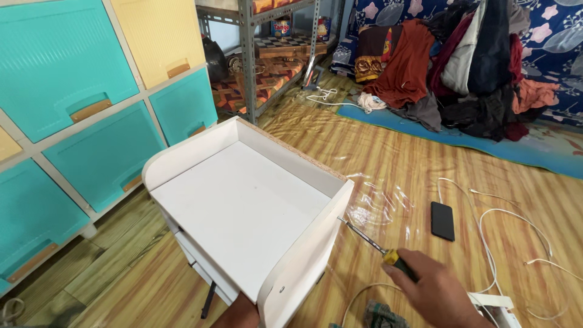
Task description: The person assembles a white wooden cabinet by screwing side panels to the frame using a screwdriver. They rotate the cabinet to access different screw holes and tighten fasteners on multiple sides.
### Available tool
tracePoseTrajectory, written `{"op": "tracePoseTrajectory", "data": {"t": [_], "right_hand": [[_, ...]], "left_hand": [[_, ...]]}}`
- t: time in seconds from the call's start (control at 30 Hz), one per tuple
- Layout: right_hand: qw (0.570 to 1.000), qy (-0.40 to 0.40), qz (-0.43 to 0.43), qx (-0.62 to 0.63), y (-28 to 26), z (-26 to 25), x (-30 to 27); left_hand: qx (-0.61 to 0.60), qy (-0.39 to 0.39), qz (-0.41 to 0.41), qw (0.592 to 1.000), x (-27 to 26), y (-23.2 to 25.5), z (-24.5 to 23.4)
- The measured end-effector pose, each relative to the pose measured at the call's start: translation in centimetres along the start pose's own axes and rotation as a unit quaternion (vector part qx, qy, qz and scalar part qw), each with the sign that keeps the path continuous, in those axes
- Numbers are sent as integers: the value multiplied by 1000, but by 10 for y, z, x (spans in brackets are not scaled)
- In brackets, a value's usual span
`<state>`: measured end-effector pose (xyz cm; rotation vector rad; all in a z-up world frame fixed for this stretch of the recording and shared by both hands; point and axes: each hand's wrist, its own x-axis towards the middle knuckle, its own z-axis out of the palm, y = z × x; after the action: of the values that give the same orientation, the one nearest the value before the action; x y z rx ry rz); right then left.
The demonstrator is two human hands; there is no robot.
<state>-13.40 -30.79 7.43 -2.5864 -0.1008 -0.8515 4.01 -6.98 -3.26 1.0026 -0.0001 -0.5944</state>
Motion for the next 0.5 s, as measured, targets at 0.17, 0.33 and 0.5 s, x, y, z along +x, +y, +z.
{"op": "tracePoseTrajectory", "data": {"t": [0.17,0.33,0.5], "right_hand": [[873,-257,390,142,17,-17,15],[994,-6,30,-110,12,7,-12],[959,-82,265,57,46,22,-18]], "left_hand": [[6,1,0,1000,1,-2,2],[2,1,10,1000,4,1,-3],[9,-5,18,1000,8,-3,-4]]}}
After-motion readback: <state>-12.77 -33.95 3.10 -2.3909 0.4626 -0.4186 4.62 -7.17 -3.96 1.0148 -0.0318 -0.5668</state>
